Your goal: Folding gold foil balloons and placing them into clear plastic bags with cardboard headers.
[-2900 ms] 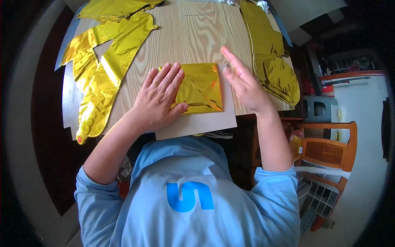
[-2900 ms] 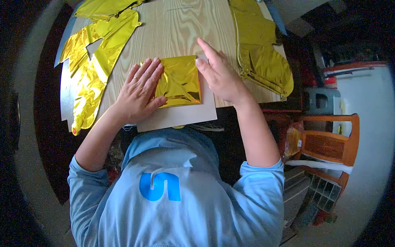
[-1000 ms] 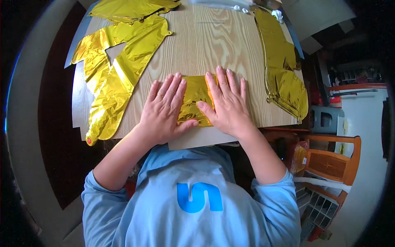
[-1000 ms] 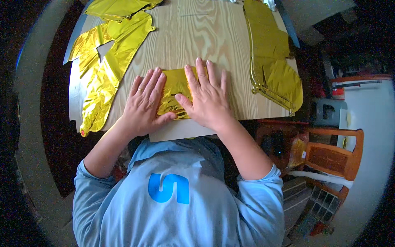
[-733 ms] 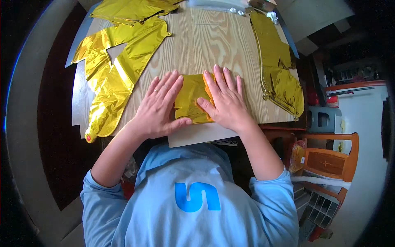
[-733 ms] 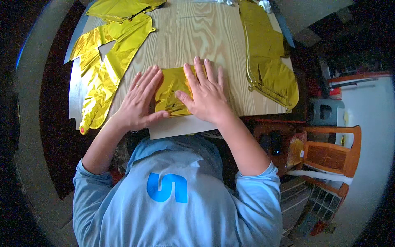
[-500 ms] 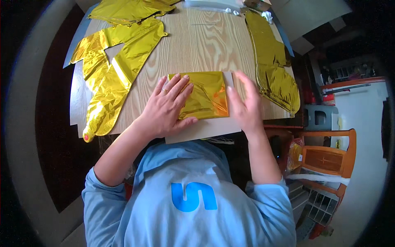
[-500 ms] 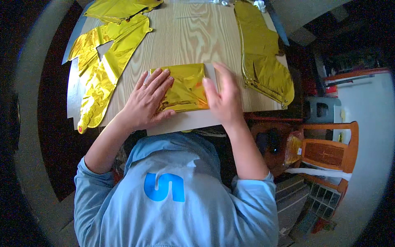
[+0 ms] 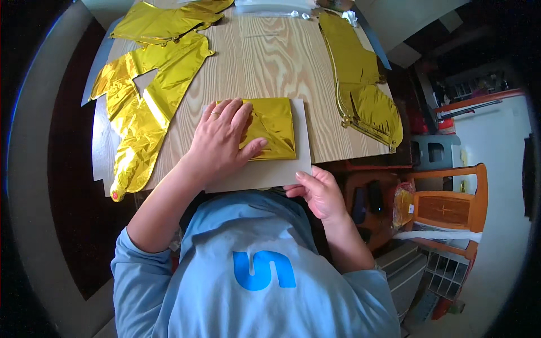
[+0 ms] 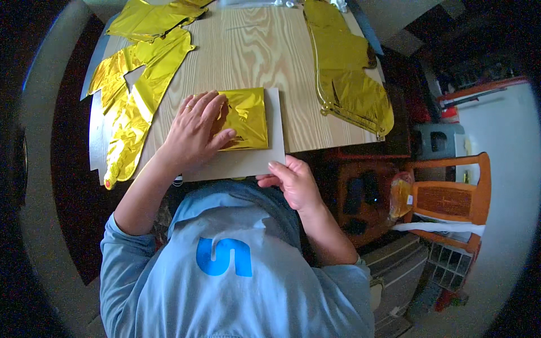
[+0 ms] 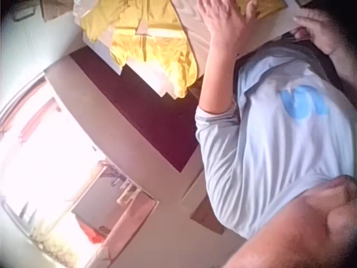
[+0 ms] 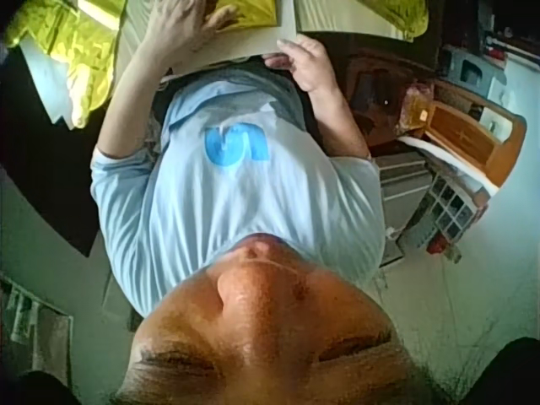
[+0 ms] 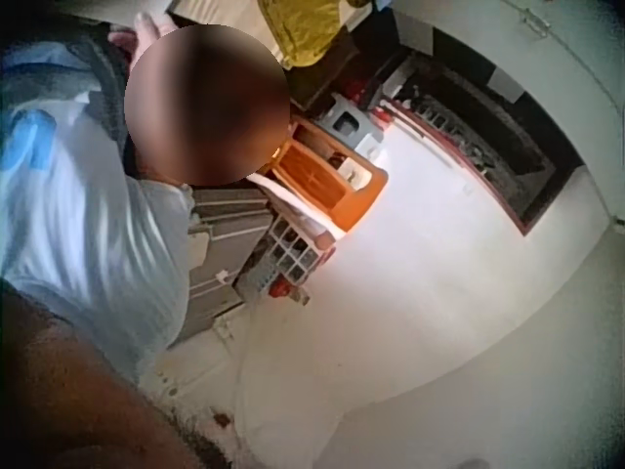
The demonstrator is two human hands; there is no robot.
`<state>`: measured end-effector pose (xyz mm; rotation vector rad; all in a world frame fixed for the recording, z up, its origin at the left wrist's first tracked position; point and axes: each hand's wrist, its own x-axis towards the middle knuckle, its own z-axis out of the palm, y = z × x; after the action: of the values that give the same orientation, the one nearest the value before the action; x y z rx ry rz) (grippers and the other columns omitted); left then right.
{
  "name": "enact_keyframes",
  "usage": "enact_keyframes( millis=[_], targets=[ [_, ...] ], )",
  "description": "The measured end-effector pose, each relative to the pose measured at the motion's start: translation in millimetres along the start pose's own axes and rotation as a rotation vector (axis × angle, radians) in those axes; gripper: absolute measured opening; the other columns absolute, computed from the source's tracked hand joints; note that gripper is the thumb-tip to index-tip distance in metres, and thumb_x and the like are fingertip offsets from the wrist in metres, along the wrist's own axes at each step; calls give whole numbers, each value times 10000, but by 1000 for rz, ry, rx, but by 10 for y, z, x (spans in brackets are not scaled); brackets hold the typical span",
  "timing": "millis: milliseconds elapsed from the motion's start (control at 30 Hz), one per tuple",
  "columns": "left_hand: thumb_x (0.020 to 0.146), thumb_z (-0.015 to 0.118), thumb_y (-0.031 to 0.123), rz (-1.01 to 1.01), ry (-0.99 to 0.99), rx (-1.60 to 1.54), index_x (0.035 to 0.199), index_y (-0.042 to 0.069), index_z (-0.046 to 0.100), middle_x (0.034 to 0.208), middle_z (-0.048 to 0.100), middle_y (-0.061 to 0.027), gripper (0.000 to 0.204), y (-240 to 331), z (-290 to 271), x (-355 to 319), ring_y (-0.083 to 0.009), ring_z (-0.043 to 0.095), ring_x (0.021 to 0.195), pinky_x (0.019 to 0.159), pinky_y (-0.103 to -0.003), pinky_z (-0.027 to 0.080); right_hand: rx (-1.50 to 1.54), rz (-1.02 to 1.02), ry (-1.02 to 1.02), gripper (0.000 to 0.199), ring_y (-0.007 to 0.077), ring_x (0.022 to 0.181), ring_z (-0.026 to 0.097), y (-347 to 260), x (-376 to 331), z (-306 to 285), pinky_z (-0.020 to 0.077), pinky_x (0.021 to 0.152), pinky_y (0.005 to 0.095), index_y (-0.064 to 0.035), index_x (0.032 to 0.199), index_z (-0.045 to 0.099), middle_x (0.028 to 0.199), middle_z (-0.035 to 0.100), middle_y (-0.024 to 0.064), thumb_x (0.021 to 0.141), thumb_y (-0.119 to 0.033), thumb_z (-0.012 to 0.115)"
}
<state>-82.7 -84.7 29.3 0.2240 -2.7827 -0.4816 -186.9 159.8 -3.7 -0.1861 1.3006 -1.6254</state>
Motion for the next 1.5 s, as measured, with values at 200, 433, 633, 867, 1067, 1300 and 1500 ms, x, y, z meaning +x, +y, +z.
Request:
enact_keyframes(
  millis=[200,433,633,867,1067,1300,1500],
  targets=[
    [921,568,491,-34,48,0,1369,-11,451,1360,481,-232,683,31,99,-24,-393,432,1301,1108,-502,303,25,169,-92,232,185,762,705,-122,-250,-110,599,650,283,42,1110,629,932,713,138,940,-112,592],
    [901,523,591,-18,54,125,1423,-7,424,1428,423,-236,800,-11,227,-151,-401,368,1357,1133,-512,259,-593,3,169,195,176,706,696,-830,-958,-777,595,597,299,47,1064,637,874,705,135,944,-81,552],
    [901,514,609,-21,59,142,1443,6,406,1451,409,-230,818,3,255,-148,-413,345,1379,1144,-534,241,-717,-514,584,277,141,721,653,-1601,-887,-786,530,607,254,44,1180,589,943,704,132,972,-130,536],
    [920,505,588,-48,59,159,1468,15,369,1463,402,-226,805,19,234,-166,-422,313,1402,1164,-541,193,-945,-179,231,171,91,536,573,-1383,890,-291,478,503,235,14,997,608,747,668,78,967,-153,583],
    [924,495,586,-89,71,162,1455,10,390,1468,395,-228,790,-19,208,-180,-426,307,1405,1164,-547,186,-1155,329,-218,202,104,458,529,-1218,801,93,429,438,272,-22,866,629,599,610,40,908,-217,662],
    [955,483,512,-152,70,103,1450,-2,382,1463,380,-248,720,-102,227,-145,-423,291,1409,1170,-528,194,-1765,-819,290,240,328,711,646,-1154,707,385,506,656,429,-54,935,650,801,678,133,886,-288,672],
    [942,531,314,-188,106,-71,1446,4,374,1452,393,-236,612,-174,85,-188,-414,311,1402,1169,-512,226,-1793,-852,-190,573,323,1465,253,-758,1273,432,135,1199,505,-42,1488,355,1564,321,147,1008,-333,475]
  ],
)
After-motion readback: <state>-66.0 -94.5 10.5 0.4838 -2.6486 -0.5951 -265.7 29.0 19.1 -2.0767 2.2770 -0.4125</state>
